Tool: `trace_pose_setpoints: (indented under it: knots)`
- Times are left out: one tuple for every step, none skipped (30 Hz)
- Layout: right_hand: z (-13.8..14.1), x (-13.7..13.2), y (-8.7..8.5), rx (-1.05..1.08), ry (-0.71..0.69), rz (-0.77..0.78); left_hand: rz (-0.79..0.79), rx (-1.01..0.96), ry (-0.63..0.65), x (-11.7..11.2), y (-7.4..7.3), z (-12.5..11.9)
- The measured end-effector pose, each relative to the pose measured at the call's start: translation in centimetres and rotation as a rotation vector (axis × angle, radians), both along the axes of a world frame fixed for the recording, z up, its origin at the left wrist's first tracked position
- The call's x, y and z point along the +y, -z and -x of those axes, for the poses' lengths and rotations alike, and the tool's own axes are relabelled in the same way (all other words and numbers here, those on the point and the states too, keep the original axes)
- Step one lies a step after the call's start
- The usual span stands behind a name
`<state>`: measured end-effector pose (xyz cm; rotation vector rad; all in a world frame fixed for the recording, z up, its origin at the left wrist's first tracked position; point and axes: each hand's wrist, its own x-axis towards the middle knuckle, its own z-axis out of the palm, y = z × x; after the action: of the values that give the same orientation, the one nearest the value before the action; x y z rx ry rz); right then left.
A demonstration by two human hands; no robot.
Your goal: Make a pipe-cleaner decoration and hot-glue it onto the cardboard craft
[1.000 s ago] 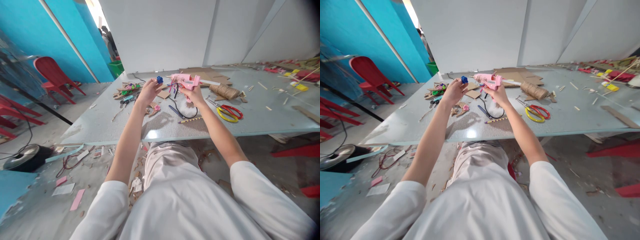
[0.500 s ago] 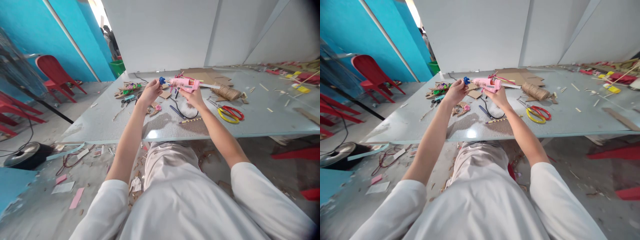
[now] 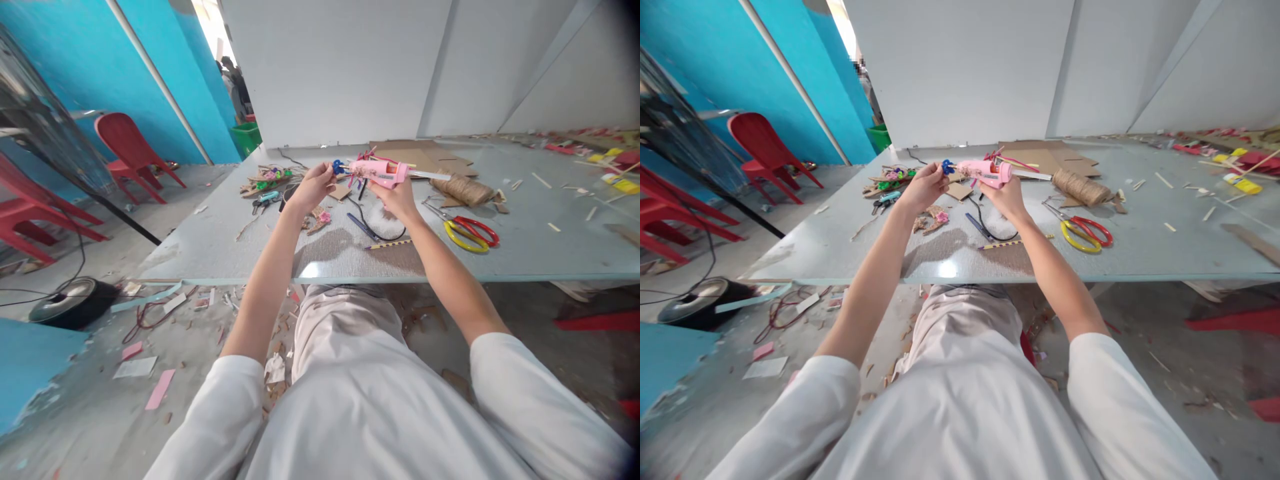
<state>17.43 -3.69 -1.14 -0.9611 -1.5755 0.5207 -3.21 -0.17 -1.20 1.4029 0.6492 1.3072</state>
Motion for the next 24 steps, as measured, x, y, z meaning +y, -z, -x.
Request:
trace_pose_setpoints:
  knots:
    - [0.0,-0.1,-0.1,0.003,0.006,0.002,0.005,0.003,0.002,0.0,0.0,0.0]
    - [0.0,-0.1,-0.1,0.006,0.012,0.002,0.008,0.003,0.004,0.1,0.1,0.0]
    - [0.0,-0.1,-0.2,0.009,0.018,0.001,0.011,0.0,0.005,0.1,0.1,0.1]
    - [0.0,-0.1,-0.2,0.011,0.021,-0.004,0.013,-0.004,0.004,0.1,0.1,0.1]
    - [0.0,-0.1,-0.2,0.013,0.021,-0.009,0.013,-0.01,0.003,0.1,0.1,0.1]
    - [0.0,-0.1,-0.2,0.015,0.019,-0.014,0.013,-0.018,0.002,0.0,0.1,0.1]
    - [0.0,-0.1,-0.2,0.016,0.016,-0.017,0.013,-0.026,0.002,0.0,0.1,0.2]
    - [-0.1,0.0,-0.1,0.017,0.013,-0.021,0.013,-0.033,0.003,0.0,0.0,0.2]
    - [-0.1,0.0,-0.1,0.018,0.011,-0.024,0.013,-0.039,0.005,0.0,0.0,0.2]
    - [-0.1,0.0,-0.1,0.018,0.011,-0.026,0.013,-0.045,0.007,0.0,0.0,0.2]
    - [-0.1,0.1,0.0,0.018,0.011,-0.027,0.013,-0.05,0.009,0.0,0.0,0.2]
    - [-0.1,0.2,0.0,0.016,0.011,-0.03,0.013,-0.054,0.011,0.0,0.0,0.2]
    - [-0.1,0.2,0.1,0.013,0.012,-0.036,0.013,-0.058,0.012,-0.1,-0.1,0.2]
    - [-0.2,0.3,0.1,0.009,0.014,-0.042,0.012,-0.062,0.013,-0.1,-0.1,0.2]
    - [-0.2,0.5,0.2,0.003,0.016,-0.049,0.012,-0.065,0.013,-0.2,-0.1,0.2]
    - [-0.2,0.6,0.3,-0.001,0.018,-0.059,0.012,-0.067,0.013,-0.3,-0.2,0.2]
    - [-0.3,0.7,0.4,-0.003,0.018,-0.071,0.012,-0.069,0.012,-0.4,-0.2,0.1]
    - [-0.3,0.8,0.5,-0.003,0.016,-0.083,0.013,-0.071,0.011,-0.5,-0.3,0.1]
    - [-0.3,0.9,0.5,-0.001,0.014,-0.094,0.013,-0.072,0.008,-0.6,-0.4,0.1]
    - [-0.3,1.0,0.6,0.003,0.015,-0.103,0.013,-0.073,0.004,-0.7,-0.4,0.1]
    - [-0.3,1.0,0.6,0.008,0.018,-0.11,0.013,-0.072,0.0,-0.8,-0.5,0.0]
    - [-0.3,1.0,0.6,0.012,0.025,-0.114,0.013,-0.07,-0.006,-0.8,-0.6,0.0]
    - [-0.3,1.0,0.6,0.013,0.033,-0.114,0.011,-0.068,-0.014,-0.9,-0.6,-0.1]
    - [-0.3,1.0,0.6,0.012,0.041,-0.114,0.009,-0.065,-0.023,-0.9,-0.7,-0.1]
